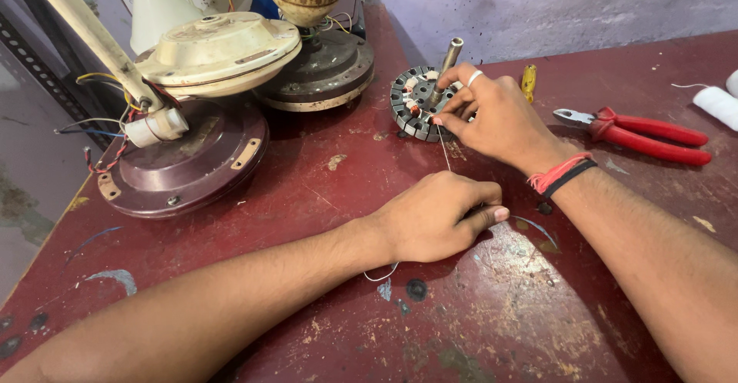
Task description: The person winds a thin white wire around the slots of a circular motor stator. They use a yellow-handled screwdriver to push the wire into the slots and secure it. The person continues winding the wire around the stator, creating a coil.
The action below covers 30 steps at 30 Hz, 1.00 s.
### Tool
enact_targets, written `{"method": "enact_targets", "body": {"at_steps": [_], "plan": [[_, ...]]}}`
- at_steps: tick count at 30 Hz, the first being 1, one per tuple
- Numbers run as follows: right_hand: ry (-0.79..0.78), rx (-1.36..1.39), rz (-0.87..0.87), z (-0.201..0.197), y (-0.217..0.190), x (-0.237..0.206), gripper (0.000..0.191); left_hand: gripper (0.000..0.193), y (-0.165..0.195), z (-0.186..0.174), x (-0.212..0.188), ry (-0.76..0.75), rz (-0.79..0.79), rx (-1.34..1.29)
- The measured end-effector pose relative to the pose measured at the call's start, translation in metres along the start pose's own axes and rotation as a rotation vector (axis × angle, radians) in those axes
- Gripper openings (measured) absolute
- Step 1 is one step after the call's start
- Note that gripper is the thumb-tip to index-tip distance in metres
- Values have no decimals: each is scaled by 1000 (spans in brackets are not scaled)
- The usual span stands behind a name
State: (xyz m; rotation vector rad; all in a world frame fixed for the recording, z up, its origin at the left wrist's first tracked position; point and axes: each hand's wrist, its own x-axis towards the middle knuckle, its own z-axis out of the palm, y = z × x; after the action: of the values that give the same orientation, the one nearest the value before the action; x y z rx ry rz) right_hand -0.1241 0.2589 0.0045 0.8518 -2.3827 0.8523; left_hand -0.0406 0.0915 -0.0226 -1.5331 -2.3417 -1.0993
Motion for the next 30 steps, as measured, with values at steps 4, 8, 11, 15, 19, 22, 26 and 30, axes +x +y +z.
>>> {"method": "enact_targets", "body": {"at_steps": [4,8,11,15,19,22,26,30], "plan": [[-4,-23,-90,-1,1,0,38,27,2,-2,-1,8,-66,-95],[-40,-41,-62,-3,1,-2,36,29,3,-1,-1,79,-120,-203],[-39,-44,-89,-3,0,-4,35,33,0,1,-2,131,-244,-220],[-34,-24,-93,-3,2,-5,35,33,-8,4,0,269,-213,-377],[-34,-12,-83,-3,6,-5,35,36,-6,17,4,400,-357,-499],[-28,-39,-111,-3,7,-7,32,34,2,22,2,373,-419,-428],[-16,-37,-117,-2,6,-8,29,31,15,19,1,300,-469,-307],[9,-27,-140,-1,4,-10,26,28,24,16,2,288,-452,-270]]}}
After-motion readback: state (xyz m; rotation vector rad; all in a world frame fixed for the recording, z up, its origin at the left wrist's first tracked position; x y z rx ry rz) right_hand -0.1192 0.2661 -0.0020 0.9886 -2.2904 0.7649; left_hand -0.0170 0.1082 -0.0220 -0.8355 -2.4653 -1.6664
